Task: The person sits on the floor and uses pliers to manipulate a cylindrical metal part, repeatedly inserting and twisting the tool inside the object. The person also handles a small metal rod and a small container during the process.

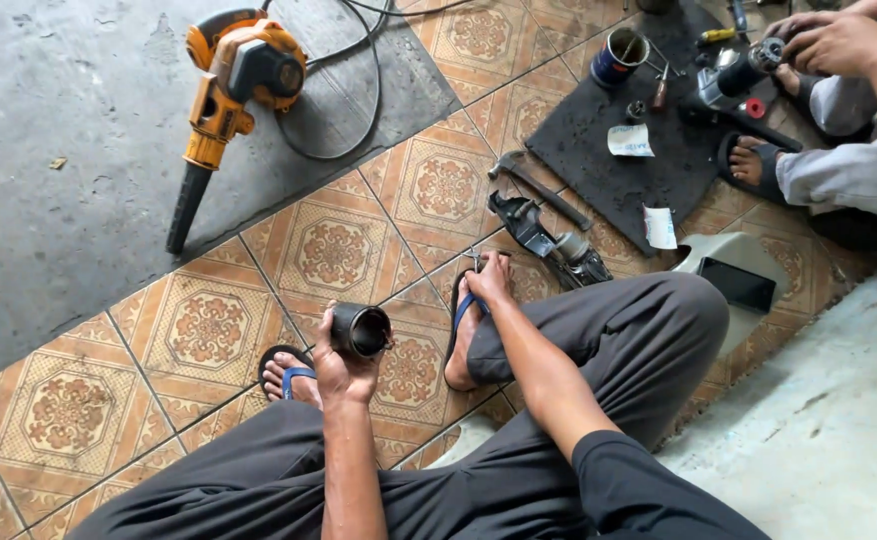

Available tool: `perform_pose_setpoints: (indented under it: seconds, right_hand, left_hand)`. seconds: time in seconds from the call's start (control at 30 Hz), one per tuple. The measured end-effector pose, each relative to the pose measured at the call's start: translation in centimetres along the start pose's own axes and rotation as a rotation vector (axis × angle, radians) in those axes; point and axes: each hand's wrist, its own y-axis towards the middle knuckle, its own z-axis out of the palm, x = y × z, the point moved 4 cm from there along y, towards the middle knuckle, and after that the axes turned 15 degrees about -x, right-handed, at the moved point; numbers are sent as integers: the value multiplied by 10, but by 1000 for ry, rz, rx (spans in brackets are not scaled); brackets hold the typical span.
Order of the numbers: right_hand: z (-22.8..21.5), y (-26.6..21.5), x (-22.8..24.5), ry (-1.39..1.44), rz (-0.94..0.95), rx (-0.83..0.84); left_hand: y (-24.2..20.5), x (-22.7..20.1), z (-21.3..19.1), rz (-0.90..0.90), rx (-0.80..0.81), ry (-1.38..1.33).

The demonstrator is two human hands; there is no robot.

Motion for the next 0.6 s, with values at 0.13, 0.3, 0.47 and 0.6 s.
perform_pose_setpoints:
  seconds: [0.13, 0.3, 0.47, 0.6]
  right_hand:
    - [-20, -13, 18, -29, -110, -34]
    - [-23, -10, 26, -75, -94, -4]
    - [-10, -5, 22, -87, -101, 18]
    - [-13, -4, 23, -97, -201, 22]
  left_hand:
    - [5, 0, 0, 21, 22, 13]
    - [-5, 2, 5, 22, 13, 3]
    - [17, 6, -3, 17, -31, -44]
    - [31, 11, -8, 46, -31, -109]
